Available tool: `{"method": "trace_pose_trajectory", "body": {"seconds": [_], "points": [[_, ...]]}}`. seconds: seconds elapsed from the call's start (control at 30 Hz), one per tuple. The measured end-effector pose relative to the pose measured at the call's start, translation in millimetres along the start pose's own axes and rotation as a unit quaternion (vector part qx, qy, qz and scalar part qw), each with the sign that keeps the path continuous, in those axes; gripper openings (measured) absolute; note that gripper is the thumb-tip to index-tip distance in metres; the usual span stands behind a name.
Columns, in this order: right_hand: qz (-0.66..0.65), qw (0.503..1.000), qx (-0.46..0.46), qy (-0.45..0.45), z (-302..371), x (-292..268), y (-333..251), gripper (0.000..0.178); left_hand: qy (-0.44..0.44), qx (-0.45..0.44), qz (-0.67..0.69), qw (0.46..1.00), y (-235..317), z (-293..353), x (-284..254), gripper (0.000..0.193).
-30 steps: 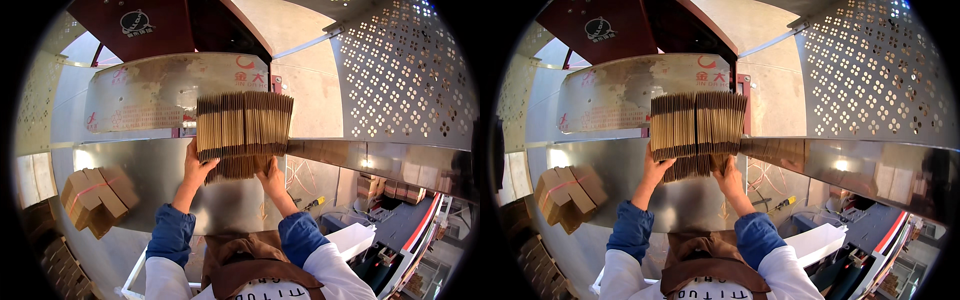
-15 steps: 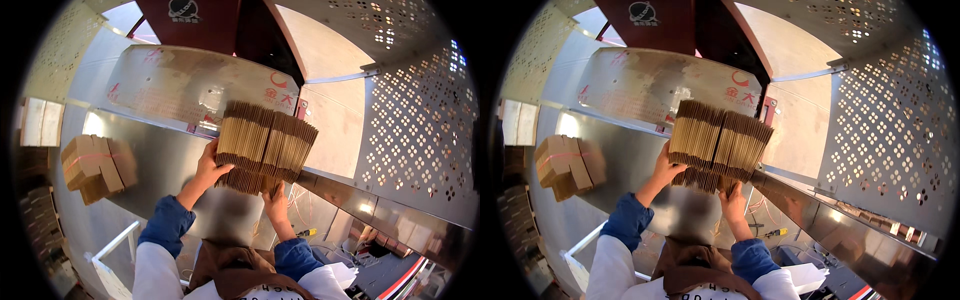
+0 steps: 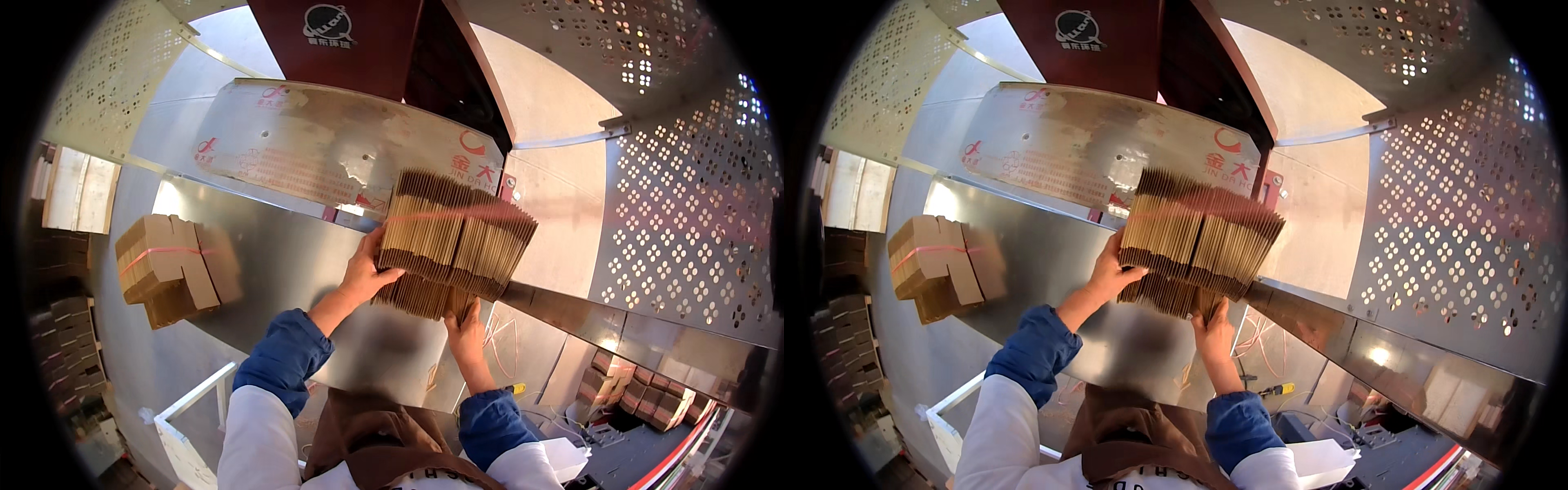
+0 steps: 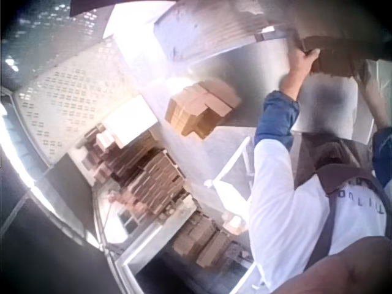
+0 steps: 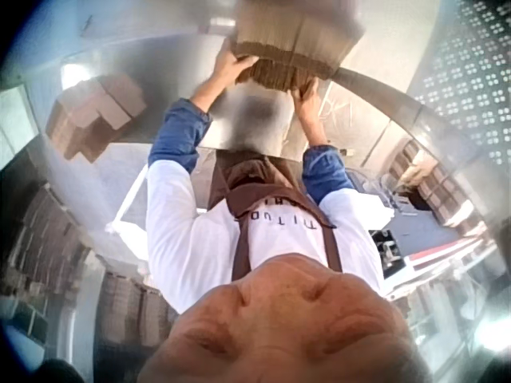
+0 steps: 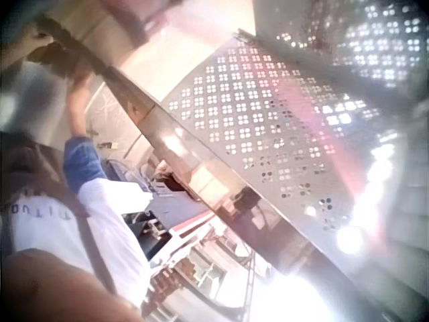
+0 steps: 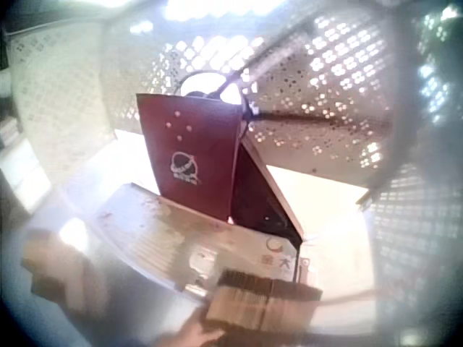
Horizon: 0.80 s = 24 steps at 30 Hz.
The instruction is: The person places stacks of flat cardboard pieces into a strapping machine, secures them with pink plastic straps, and then carries the bundles to a storage area. The person repeats this process multiple times, handling the cardboard by hand and using the machine to apply straps.
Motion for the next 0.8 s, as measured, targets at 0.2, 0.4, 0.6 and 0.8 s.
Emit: {"method": "trace_pose_trajectory", "body": {"seconds": [0.2,0.4,0.6,0.8], "points": [[0.010,0.999,0.022,-0.022,2,-1,-6,0.077,-0.007,0.033,-0.058,0.998,15,1,5,0.084],[0.005,0.999,-0.031,0.012,4,0,-6,0.078,-0.016,0.029,-0.049,0.998,16,-2,2,0.083],[-0.009,1.000,-0.016,0.006,3,2,-3,0.076,-0.027,0.014,0.014,0.999,9,-2,4,0.087],[-0.015,1.000,0.005,-0.002,3,-2,-2,0.073,-0.064,-0.032,0.044,0.996,15,-3,10,0.091]]}}
Point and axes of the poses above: each hand's wrist, its own z-axis away from the middle knuckle, its own x-axis out of the palm, y = z × x, the point moved 10 cm from there along -z, towards the middle knuckle, and after that the axes turned 15 degrees about y, right-handed, at the moved point
